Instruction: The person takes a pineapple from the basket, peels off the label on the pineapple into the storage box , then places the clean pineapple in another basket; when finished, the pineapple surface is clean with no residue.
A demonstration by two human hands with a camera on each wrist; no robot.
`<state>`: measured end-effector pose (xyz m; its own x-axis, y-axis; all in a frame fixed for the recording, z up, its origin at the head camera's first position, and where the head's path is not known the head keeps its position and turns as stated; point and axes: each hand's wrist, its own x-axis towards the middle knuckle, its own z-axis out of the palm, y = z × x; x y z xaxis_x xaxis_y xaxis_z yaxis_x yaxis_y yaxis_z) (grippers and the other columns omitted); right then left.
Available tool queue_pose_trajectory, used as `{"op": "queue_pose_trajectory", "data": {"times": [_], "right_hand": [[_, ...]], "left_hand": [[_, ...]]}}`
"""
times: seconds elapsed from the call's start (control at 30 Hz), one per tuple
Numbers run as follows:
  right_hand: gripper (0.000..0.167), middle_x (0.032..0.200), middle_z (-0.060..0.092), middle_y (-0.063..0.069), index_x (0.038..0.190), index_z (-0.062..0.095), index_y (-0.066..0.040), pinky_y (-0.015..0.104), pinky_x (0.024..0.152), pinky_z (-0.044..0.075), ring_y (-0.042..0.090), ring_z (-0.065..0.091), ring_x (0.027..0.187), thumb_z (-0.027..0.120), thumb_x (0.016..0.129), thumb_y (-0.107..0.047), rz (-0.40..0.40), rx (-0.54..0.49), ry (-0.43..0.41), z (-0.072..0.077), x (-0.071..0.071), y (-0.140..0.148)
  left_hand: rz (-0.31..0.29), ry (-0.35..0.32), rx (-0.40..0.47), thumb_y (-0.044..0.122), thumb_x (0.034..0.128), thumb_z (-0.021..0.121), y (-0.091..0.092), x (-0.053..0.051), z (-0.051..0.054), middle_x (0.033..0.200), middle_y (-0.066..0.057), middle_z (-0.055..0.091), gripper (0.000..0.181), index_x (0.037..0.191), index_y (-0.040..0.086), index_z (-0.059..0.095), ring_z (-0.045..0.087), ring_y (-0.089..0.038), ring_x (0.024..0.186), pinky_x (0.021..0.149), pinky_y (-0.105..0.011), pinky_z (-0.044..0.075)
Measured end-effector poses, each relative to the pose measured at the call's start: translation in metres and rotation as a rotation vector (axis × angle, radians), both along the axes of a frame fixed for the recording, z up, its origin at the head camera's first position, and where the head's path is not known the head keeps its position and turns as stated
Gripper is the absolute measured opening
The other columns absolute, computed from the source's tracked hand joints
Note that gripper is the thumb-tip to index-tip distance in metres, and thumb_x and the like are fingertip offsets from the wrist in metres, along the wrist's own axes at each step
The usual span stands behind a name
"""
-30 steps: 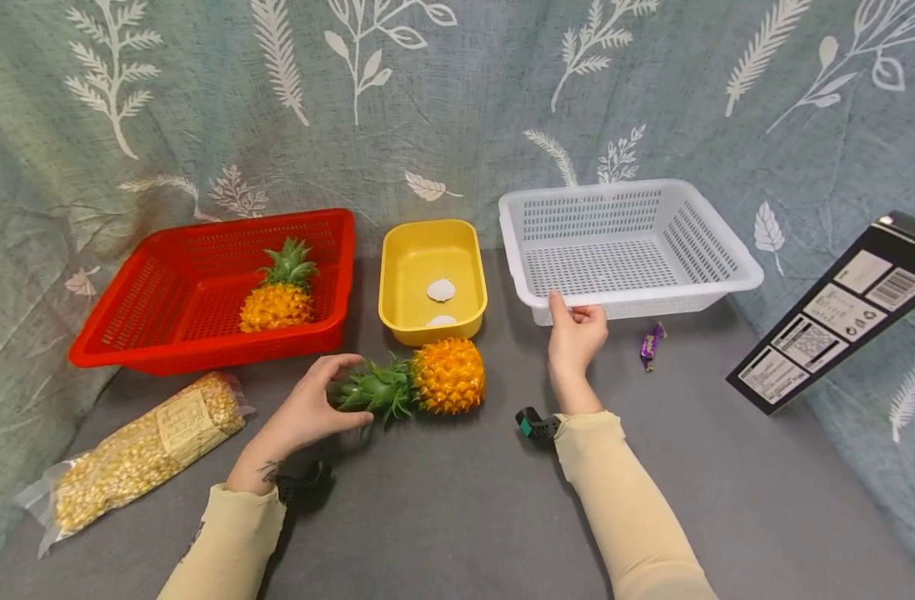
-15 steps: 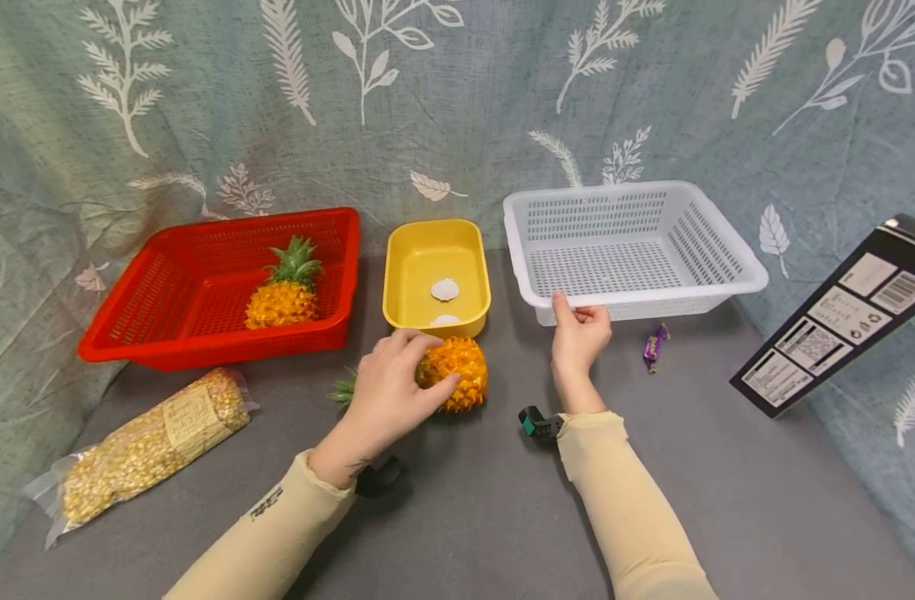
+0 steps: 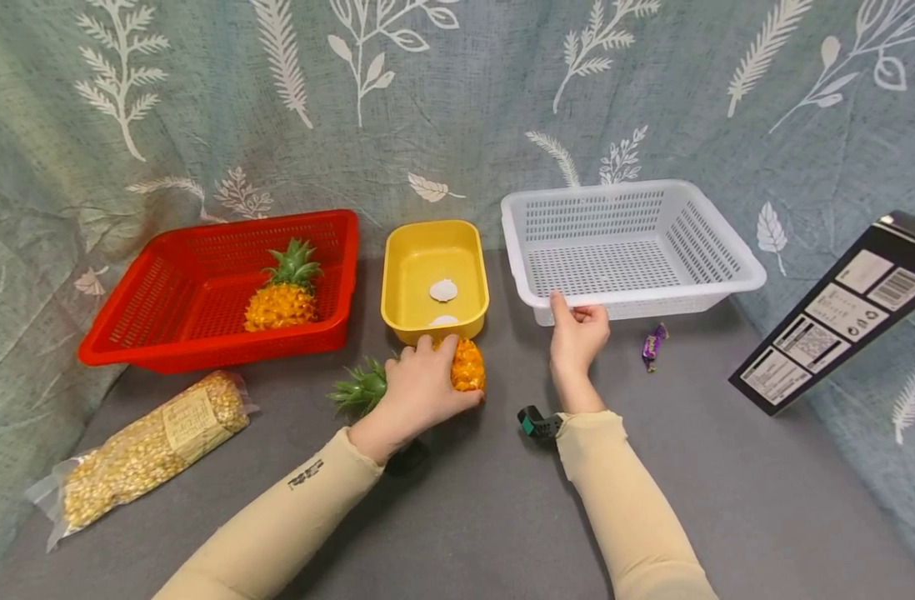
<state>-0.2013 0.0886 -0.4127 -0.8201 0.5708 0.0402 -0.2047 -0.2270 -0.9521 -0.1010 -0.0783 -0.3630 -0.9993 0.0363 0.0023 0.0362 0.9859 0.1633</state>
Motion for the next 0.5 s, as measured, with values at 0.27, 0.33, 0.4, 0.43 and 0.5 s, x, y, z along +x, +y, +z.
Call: {"op": "queue_pose_trajectory", "data": {"times": [0.27,0.33,0.4,0.43,0.5], "right_hand": [[0.026,0.051,0.049,-0.01,0.07,0.049,-0.013,0.016,0.042,0.037,0.002,0.044,0.042,0.074,0.077,-0.011,-0.001,0.002,0.002,0.0,0.0,-0.001],[0.026,0.051,0.049,-0.01,0.07,0.049,-0.013,0.016,0.042,0.037,0.002,0.044,0.042,0.074,0.077,-0.011,-0.001,0.001,0.001,0.0,0.0,-0.001],[0.026,0.051,0.049,-0.01,0.07,0.049,-0.013,0.016,0.042,0.037,0.002,0.044,0.042,0.074,0.077,-0.011,0.0,0.0,-0.002,-0.001,0.0,-0.001],[0.026,0.051,0.049,-0.01,0.07,0.049,-0.013,0.016,0.042,0.037,0.002,0.044,0.042,0.074,0.077,-0.01,0.0,-0.001,-0.003,-0.001,0.0,0.0],[0.026,0.051,0.049,-0.01,0.07,0.049,-0.013,0.016,0.042,0.037,0.002,0.044,0.042,0.073,0.077,-0.01,-0.001,0.001,-0.004,-0.001,-0.001,0.0]], "left_hand": [[-0.328,0.006,-0.02,0.053,0.0661,0.069,-0.027,0.019,0.003,0.106,-0.006,0.051,0.069,0.125,0.023,0.05,0.05,-0.026,0.087,0.071,-0.046,0.04],[-0.436,-0.004,-0.03,0.053,0.0668,0.069,-0.036,0.023,0.005,0.11,-0.005,0.051,0.069,0.126,0.024,0.05,0.05,-0.025,0.091,0.073,-0.044,0.04],[-0.545,-0.026,-0.026,0.052,0.067,0.069,-0.046,0.025,0.008,0.113,-0.003,0.05,0.068,0.127,0.025,0.05,0.05,-0.024,0.096,0.077,-0.043,0.04],[-0.596,-0.04,-0.02,0.051,0.0669,0.07,-0.051,0.026,0.009,0.114,-0.001,0.05,0.068,0.127,0.026,0.05,0.049,-0.023,0.099,0.079,-0.042,0.04],[-0.692,-0.07,-0.002,0.05,0.0656,0.072,-0.061,0.026,0.011,0.116,0.002,0.049,0.068,0.126,0.028,0.05,0.047,-0.02,0.104,0.085,-0.041,0.039]]}}
